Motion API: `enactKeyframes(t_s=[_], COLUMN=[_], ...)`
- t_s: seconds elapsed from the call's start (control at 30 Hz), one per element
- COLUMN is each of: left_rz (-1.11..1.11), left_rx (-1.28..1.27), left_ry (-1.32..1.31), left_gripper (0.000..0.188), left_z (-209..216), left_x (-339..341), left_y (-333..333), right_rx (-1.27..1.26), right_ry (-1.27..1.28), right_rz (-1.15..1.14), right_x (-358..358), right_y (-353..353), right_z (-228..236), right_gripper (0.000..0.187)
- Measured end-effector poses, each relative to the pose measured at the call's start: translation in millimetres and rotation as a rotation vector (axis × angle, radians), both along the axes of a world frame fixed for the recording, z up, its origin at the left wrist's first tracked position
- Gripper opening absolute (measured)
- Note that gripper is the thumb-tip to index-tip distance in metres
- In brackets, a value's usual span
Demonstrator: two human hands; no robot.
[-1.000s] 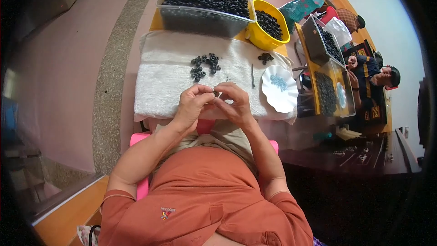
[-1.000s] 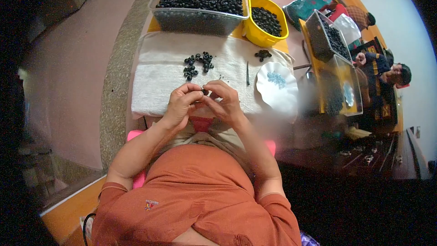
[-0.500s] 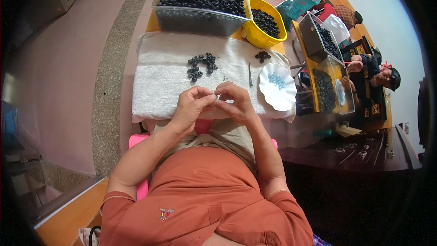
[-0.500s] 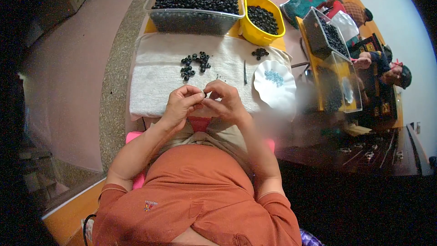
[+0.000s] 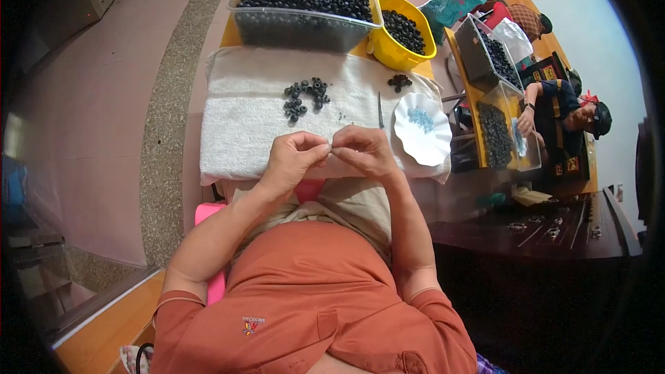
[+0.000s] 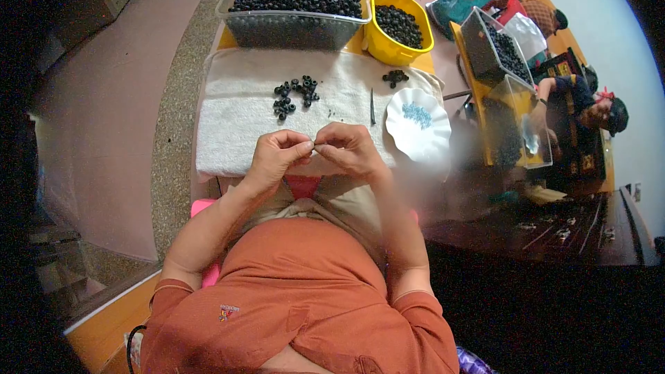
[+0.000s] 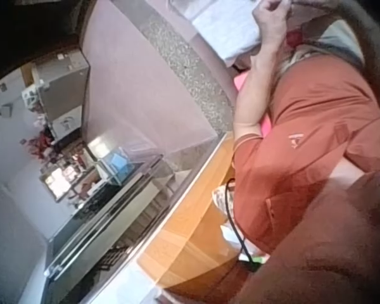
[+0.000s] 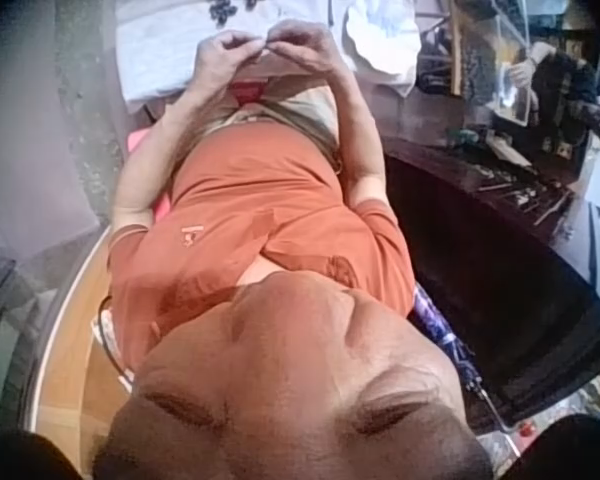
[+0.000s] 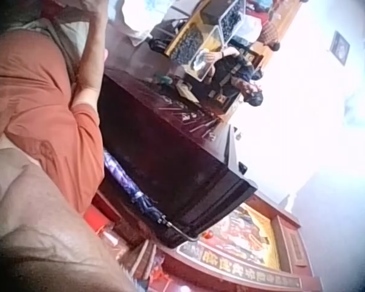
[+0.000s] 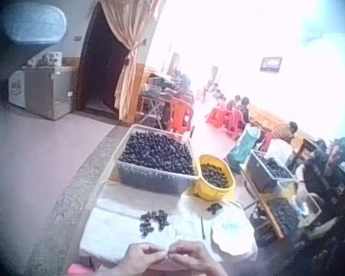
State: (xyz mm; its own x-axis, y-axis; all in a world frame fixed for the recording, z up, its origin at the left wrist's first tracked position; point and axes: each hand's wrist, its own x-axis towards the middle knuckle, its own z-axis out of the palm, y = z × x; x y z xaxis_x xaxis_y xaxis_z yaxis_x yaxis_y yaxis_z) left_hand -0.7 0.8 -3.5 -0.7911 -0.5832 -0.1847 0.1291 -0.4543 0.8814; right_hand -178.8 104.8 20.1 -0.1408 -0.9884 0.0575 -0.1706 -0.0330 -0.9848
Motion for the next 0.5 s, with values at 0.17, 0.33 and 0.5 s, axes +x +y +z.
enactKeyframes(t_s=[0.17,0.33,0.5], left_rz=[-0.016,-0.019,-0.016], left_rx=[-0.028,-0.030,-0.019], left_ry=[0.014,0.014,0.014], left_gripper=[0.011,0.011,0.011], left_z=[-4.5,-4.9,-3.6], left_x=[-1.0,-1.5,-2.0], left_y=[-0.7,-2.4,-3.8], right_rx=[0.009,0.089,-0.020], right_ry=[0.034,0.043,0.033], right_rz=[-0.010,-0.019,-0.033], right_x=[-3.9,-4.3,-3.2], right_y=[0.2,0.3,-2.3], right_z=[-3.9,-2.7,-6.8], right_gripper=[0.009,0.010,0.011])
